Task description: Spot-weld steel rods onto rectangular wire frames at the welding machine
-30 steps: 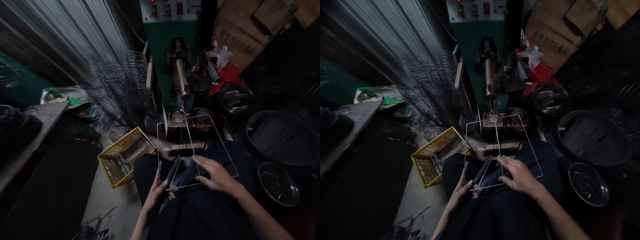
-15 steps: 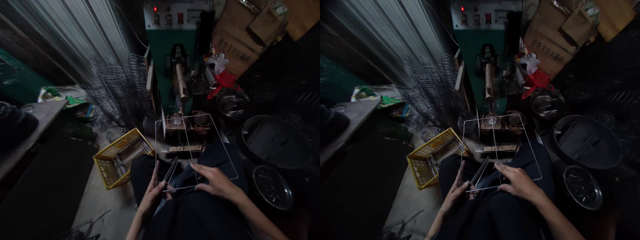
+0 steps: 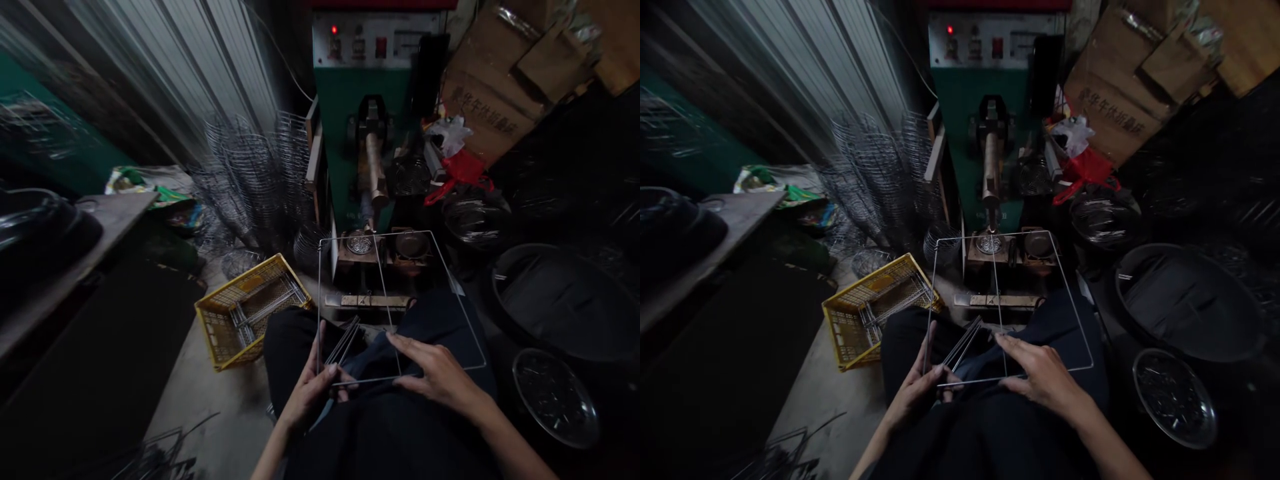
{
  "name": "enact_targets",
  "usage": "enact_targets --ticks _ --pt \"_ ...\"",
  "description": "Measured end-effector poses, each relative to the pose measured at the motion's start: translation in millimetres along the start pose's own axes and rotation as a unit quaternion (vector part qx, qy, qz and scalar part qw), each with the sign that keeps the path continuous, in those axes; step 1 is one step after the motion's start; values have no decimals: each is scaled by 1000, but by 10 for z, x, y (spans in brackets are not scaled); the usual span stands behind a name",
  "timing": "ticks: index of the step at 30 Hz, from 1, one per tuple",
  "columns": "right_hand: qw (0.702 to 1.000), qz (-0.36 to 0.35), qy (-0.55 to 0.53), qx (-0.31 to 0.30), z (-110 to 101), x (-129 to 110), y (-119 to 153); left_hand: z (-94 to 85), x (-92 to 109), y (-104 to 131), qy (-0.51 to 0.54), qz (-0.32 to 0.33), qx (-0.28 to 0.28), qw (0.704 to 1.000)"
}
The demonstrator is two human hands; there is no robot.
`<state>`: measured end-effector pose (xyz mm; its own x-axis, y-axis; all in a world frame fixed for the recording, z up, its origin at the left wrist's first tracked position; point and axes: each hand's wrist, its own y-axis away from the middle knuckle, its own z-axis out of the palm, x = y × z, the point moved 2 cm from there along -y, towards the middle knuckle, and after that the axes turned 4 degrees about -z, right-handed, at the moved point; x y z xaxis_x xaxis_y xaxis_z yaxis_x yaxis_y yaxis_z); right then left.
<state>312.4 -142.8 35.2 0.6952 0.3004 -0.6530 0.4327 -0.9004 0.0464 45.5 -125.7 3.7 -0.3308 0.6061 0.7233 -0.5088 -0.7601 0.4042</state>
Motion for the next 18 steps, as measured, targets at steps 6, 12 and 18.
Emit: enact_targets --ticks 6,12,18 --pt "1000 14 -2 -12 -36 20 -33 -20 6 -55 -11 11 -9 1000" --pt "1000 8 -5 -2 -34 54 -40 -11 25 -94 -12 14 -14 1000" --pt "1000 5 -4 0 -55 84 -65 -15 36 -134 -6 22 -13 1000"
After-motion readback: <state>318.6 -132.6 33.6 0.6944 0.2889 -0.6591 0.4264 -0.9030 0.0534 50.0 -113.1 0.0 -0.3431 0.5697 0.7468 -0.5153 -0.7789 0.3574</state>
